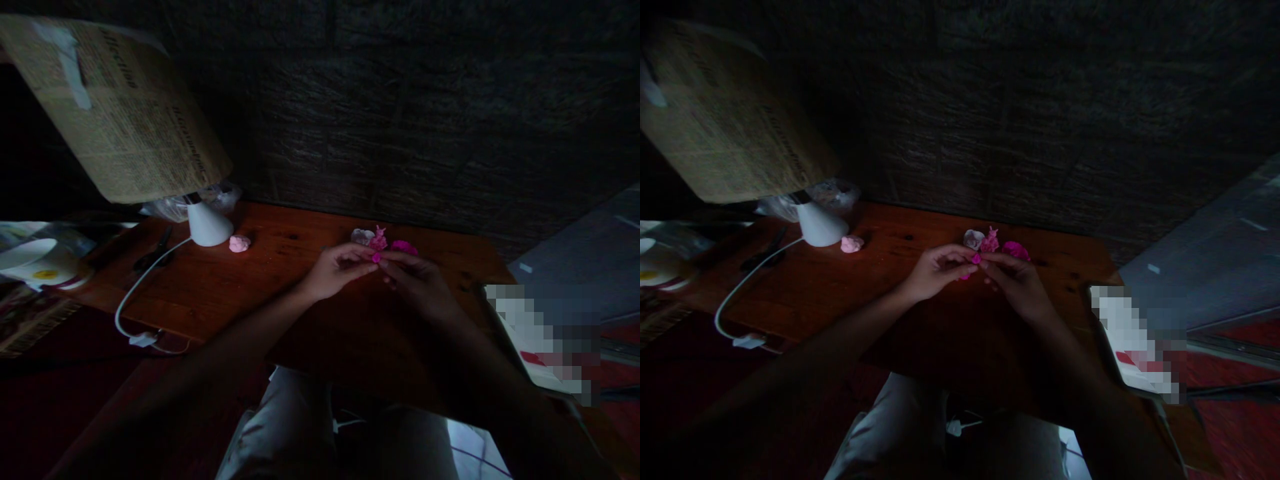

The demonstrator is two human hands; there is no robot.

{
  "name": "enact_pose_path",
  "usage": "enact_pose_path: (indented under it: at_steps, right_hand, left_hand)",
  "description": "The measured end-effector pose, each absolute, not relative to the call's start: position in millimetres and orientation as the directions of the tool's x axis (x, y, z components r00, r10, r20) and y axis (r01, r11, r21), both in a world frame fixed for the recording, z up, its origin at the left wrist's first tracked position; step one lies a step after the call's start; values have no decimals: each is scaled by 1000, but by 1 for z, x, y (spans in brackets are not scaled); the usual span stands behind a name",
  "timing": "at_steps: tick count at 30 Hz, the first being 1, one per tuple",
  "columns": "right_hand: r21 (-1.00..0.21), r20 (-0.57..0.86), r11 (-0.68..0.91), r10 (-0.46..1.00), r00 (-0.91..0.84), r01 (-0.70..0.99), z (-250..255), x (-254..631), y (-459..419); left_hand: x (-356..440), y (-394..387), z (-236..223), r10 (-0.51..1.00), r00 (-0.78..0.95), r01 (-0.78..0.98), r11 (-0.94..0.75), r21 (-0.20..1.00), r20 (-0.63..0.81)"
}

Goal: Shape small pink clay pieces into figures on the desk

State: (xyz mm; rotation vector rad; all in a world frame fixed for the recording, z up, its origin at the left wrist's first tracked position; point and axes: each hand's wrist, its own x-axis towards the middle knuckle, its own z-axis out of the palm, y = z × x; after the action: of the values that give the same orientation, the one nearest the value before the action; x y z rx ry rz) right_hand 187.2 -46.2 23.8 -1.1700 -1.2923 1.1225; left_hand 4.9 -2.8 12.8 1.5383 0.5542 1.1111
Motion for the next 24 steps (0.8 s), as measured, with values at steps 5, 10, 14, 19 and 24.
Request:
enact_pose_path:
  at_steps: [5, 10, 14, 19, 24]
  right_hand:
    - [-995, 82, 82, 997, -11, 53, 23, 187, -47]
    - [-992, 97, 98, 995, -10, 83, 25, 187, -48]
    - [-987, 106, 109, 994, -33, 117, 24, 188, -48]
    - [-985, 116, 121, 992, -43, 122, 20, 190, -47]
    - [-974, 142, 151, 988, -65, 168, 21, 190, -48]
  left_hand:
    - [4, -2, 11, 830, 434, -178, -301, 937, 350]
    - [3, -1, 9, 824, 422, -154, -346, 925, 378]
    - [4, -2, 10, 815, 426, -133, -372, 919, 392]
    - [4, -3, 11, 823, 422, -136, -358, 924, 380]
    - [4, -2, 10, 830, 420, -149, -335, 930, 367]
